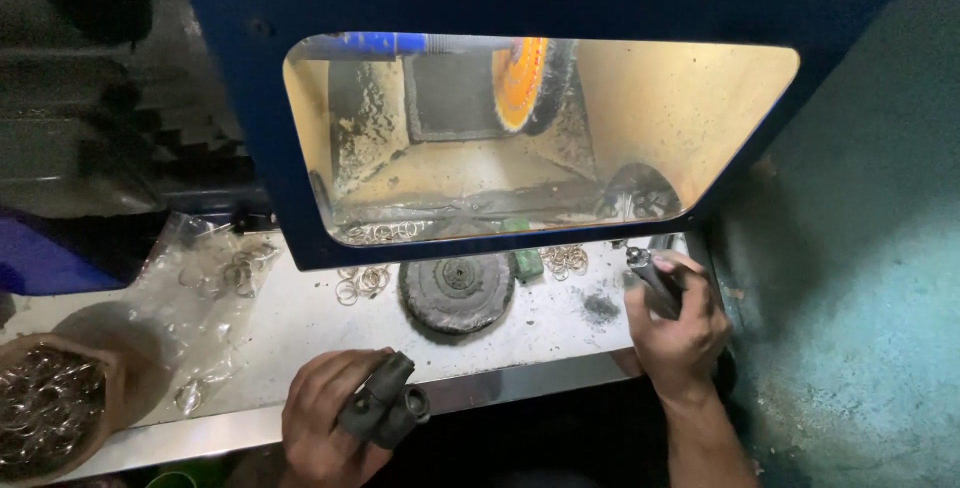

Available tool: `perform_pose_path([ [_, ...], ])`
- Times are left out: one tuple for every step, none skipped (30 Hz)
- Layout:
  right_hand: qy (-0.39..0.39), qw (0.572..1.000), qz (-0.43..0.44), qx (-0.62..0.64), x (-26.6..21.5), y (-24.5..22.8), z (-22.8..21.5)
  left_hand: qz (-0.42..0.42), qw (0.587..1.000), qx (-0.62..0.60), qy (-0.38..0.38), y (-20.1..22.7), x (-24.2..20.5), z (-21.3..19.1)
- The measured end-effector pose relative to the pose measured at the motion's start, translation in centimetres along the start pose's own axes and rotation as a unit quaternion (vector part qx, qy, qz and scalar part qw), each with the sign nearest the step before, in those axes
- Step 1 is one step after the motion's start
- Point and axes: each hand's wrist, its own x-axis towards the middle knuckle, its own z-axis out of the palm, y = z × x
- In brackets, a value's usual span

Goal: The person uses a rotary tool to polish small metal rings one by one. They hold each ring with a clamp in the left hand and apply the rotary tool with the right hand, repeatedly moving the tool across the ring's surface. The rings are processed individually and placed back on the workbench.

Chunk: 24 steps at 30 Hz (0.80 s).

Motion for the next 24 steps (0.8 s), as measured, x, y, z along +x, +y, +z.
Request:
perform_pose_path([
  [0.006, 1.0, -0.009, 0.001, 0.2, -0.1, 0.0, -0.012, 1.0, -0.018, -0.007, 0.1, 0.3, -0.1],
  [0.012, 1.0, -0.018, 0.002, 0.5, -0.1, 0.0, -0.024, 0.999, -0.036, -0.013, 0.2, 0.6, -0.1],
  [0.013, 1.0, -0.012, 0.002, 0.4, 0.1, 0.2, -0.021, 0.999, -0.035, -0.019, 0.0, 0.4, -0.1],
  [0.021, 1.0, -0.008, 0.002, 0.4, 0.3, 0.4, 0.007, 0.998, -0.05, -0.027, -0.2, 0.4, -0.1],
  [0.029, 1.0, -0.004, 0.0, 0.5, 0.6, 0.4, 0.034, 0.997, -0.068, -0.034, -0.4, 0.3, 0.0],
  [0.029, 1.0, 0.002, -0.001, 0.1, 0.7, 0.5, 0.036, 0.996, -0.069, -0.039, -0.6, 0.3, -0.2],
  [0.037, 0.999, 0.011, -0.015, 0.2, 0.9, 0.6, 0.068, 0.992, -0.086, -0.058, -0.8, 0.5, -0.2],
  [0.045, 0.998, 0.021, -0.029, 0.2, 1.1, 0.8, 0.1, 0.987, -0.102, -0.076, -1.0, 0.5, -0.4],
  [0.046, 0.998, 0.019, -0.028, 0.2, 1.0, 0.8, 0.099, 0.987, -0.101, -0.075, -0.9, 0.7, -0.5],
  [0.052, 0.998, 0.026, -0.036, 0.2, 0.9, 0.8, 0.098, 0.983, -0.119, -0.103, -0.9, 0.8, -0.6],
  [0.057, 0.997, 0.032, -0.043, 0.2, 0.9, 0.7, 0.094, 0.977, -0.137, -0.13, -0.8, 0.8, -0.8],
  [0.056, 0.997, 0.029, -0.042, 0.3, 0.9, 0.8, 0.091, 0.978, -0.136, -0.128, -0.7, 0.9, -0.7],
  [0.053, 0.997, 0.029, -0.043, 0.3, 0.9, 0.7, 0.089, 0.979, -0.138, -0.119, -0.7, 0.9, -0.5],
  [0.051, 0.997, 0.028, -0.044, 0.2, 0.9, 0.8, 0.086, 0.98, -0.139, -0.11, -0.7, 0.9, -0.3],
  [0.046, 0.998, 0.026, -0.044, 0.3, 0.7, 0.6, 0.082, 0.981, -0.14, -0.109, -0.8, 0.1, -0.2],
  [0.043, 0.998, 0.03, -0.035, 0.4, 0.5, 0.6, 0.058, 0.983, -0.127, -0.118, -0.9, -0.6, -0.1],
  [0.042, 0.998, 0.036, -0.027, 0.4, 0.3, 0.5, 0.037, 0.984, -0.115, -0.129, -1.2, -1.2, 0.0],
  [0.039, 0.998, 0.036, -0.029, 0.6, 0.0, 0.4, 0.034, 0.984, -0.117, -0.13, -1.2, -1.5, 0.2],
  [0.018, 0.999, 0.047, -0.02, 0.8, -0.2, 0.3, 0.031, 0.99, -0.098, -0.1, -1.2, -1.7, 0.3],
  [-0.004, 0.998, 0.058, -0.01, 1.1, -0.5, 0.1, 0.027, 0.994, -0.078, -0.07, -1.2, -1.8, 0.4],
  [-0.004, 0.998, 0.057, -0.012, 0.8, 0.2, 0.2, 0.027, 0.994, -0.08, -0.068, -1.1, -1.5, 0.5],
  [-0.077, 0.993, 0.068, -0.05, 0.5, 0.8, 0.3, 0.017, 0.996, -0.071, -0.045, -1.1, -1.3, 0.5],
  [-0.153, 0.981, 0.078, -0.088, 0.2, 1.5, 0.4, 0.002, 0.998, -0.061, -0.021, -0.8, -1.2, 0.6],
  [-0.157, 0.981, 0.074, -0.09, 0.8, 1.4, 0.5, -0.002, 0.998, -0.063, -0.019, -1.0, -1.7, 0.8],
])
